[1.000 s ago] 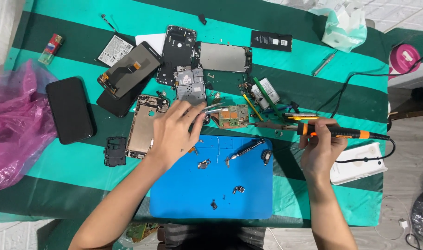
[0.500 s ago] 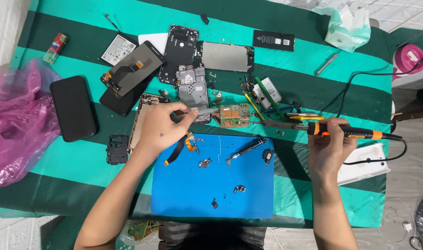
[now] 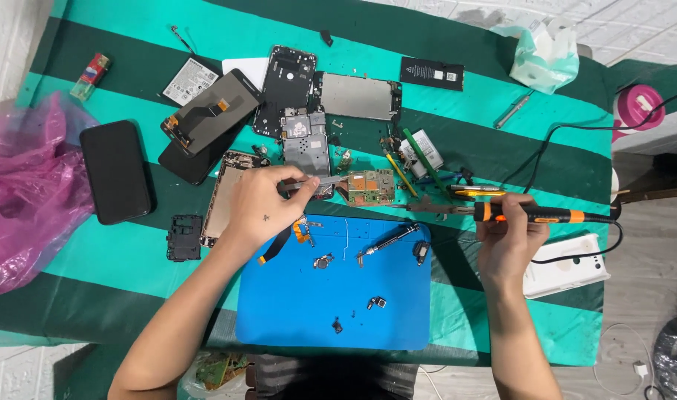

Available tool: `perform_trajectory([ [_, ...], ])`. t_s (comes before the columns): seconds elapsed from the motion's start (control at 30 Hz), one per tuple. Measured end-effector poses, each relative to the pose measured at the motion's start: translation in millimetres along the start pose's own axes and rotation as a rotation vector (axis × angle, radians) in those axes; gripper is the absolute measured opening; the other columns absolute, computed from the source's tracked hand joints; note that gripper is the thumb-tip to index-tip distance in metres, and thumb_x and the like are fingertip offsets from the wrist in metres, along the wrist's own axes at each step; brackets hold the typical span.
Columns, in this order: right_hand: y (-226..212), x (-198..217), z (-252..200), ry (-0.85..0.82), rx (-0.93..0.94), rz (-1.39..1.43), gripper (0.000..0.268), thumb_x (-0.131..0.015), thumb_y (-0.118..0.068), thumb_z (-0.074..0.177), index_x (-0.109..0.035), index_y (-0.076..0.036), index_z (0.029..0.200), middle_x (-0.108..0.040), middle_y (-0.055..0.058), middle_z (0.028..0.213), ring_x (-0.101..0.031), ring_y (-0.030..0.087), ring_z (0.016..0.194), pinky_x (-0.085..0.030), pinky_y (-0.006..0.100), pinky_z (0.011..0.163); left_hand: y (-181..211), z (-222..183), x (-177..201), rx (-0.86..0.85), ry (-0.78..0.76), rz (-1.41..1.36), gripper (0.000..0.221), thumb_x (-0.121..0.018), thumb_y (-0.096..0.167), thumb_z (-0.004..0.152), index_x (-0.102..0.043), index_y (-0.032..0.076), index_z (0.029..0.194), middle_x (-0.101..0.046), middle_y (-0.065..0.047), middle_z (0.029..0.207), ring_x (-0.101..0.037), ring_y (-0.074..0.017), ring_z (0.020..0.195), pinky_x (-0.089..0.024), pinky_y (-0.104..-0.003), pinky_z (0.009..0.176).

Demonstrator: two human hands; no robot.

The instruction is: Soldering and assembling components on a mobile phone motherboard at a repair station.

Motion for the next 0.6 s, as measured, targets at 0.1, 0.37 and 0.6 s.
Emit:
perform_trajectory([
  [0.1, -1.8, -5.2, -1.7, -0.001, -0.007, 0.007, 0.019, -0.063, -0.017, 0.104, -0.064, -0.004, 0.090, -0.055, 0.011, 0.072, -0.049, 0.019, 0.041, -0.044, 0.026, 0.036, -5.7, 4.4, -5.6, -0.020, 0.019, -0.014, 0.016, -0.076, 0.026, 0.088, -0.084, 0.014, 0.082, -0.074, -0.010, 0.065, -0.071, -0.0278, 0.060, -0.054, -0.034, 0.054],
  [0.37, -10.2, -13.4, -13.1, -0.022, -0.013, -0.005, 0.019, -0.064, -0.017, 0.104, -0.064, -0.005, 0.089, -0.056, 0.011, 0.075, -0.052, 0.019, 0.044, -0.045, 0.026, 0.036, -2.8, 2.9, -2.2, 0.003, -0.004, -0.010, 0.019, -0.075, 0.029, 0.089, -0.084, 0.013, 0.083, -0.074, -0.009, 0.066, -0.071, -0.0285, 0.061, -0.054, -0.036, 0.054],
  [0.6, 0.7, 8.2, 3.4, 0.048, -0.031, 0.091, 0.019, -0.061, -0.018, 0.106, -0.062, -0.006, 0.091, -0.054, 0.009, 0.076, -0.049, 0.017, 0.043, -0.042, 0.026, 0.035, -7.8, 5.4, -6.6, 0.010, 0.008, -0.060, 0.017, -0.077, 0.025, 0.088, -0.084, 0.010, 0.084, -0.074, -0.013, 0.066, -0.072, -0.0310, 0.060, -0.053, -0.036, 0.053],
])
Point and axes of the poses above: each hand's wrist, its own z-axis towards the middle knuckle, its own x-axis out of the back of the hand, y = z × x, the point moved 3 cm from there along z, towards the middle knuckle
